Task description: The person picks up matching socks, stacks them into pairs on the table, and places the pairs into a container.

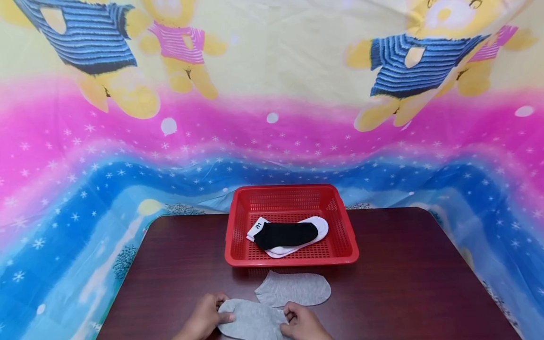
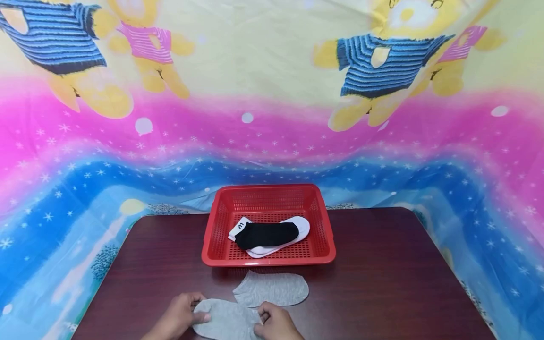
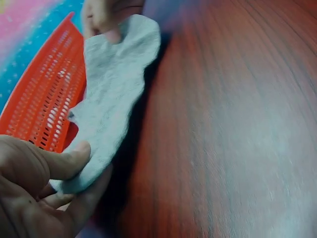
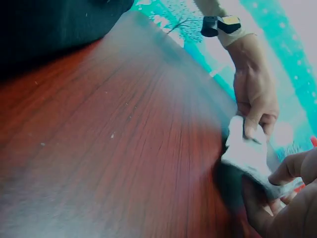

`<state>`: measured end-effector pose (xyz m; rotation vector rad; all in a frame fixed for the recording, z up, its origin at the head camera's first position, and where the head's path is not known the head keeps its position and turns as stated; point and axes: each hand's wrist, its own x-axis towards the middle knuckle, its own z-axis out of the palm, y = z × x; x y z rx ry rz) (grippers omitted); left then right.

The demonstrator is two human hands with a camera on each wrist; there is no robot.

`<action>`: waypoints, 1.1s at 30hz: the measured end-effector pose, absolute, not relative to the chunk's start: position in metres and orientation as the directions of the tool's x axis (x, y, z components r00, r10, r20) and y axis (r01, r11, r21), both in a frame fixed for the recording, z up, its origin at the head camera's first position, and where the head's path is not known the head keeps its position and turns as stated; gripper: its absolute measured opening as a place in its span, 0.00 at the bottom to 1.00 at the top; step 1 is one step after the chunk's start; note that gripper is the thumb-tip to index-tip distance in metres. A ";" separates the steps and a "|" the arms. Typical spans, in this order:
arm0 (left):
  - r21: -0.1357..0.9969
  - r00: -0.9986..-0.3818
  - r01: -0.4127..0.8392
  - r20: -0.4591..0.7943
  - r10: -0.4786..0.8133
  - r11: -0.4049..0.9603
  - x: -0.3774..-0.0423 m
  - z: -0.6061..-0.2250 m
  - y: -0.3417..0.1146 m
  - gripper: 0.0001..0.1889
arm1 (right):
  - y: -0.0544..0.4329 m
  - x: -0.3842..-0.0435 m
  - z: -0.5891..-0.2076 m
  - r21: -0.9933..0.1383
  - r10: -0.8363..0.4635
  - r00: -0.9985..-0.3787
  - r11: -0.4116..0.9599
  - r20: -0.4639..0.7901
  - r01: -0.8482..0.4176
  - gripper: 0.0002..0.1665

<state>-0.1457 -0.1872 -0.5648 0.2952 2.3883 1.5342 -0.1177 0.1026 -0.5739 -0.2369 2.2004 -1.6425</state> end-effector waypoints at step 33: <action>0.928 -0.855 -0.330 -0.371 0.363 0.171 -0.128 -0.561 -0.109 0.08 | 0.224 -0.117 -0.559 -0.892 -0.271 -0.917 0.422 -0.293 0.160 0.15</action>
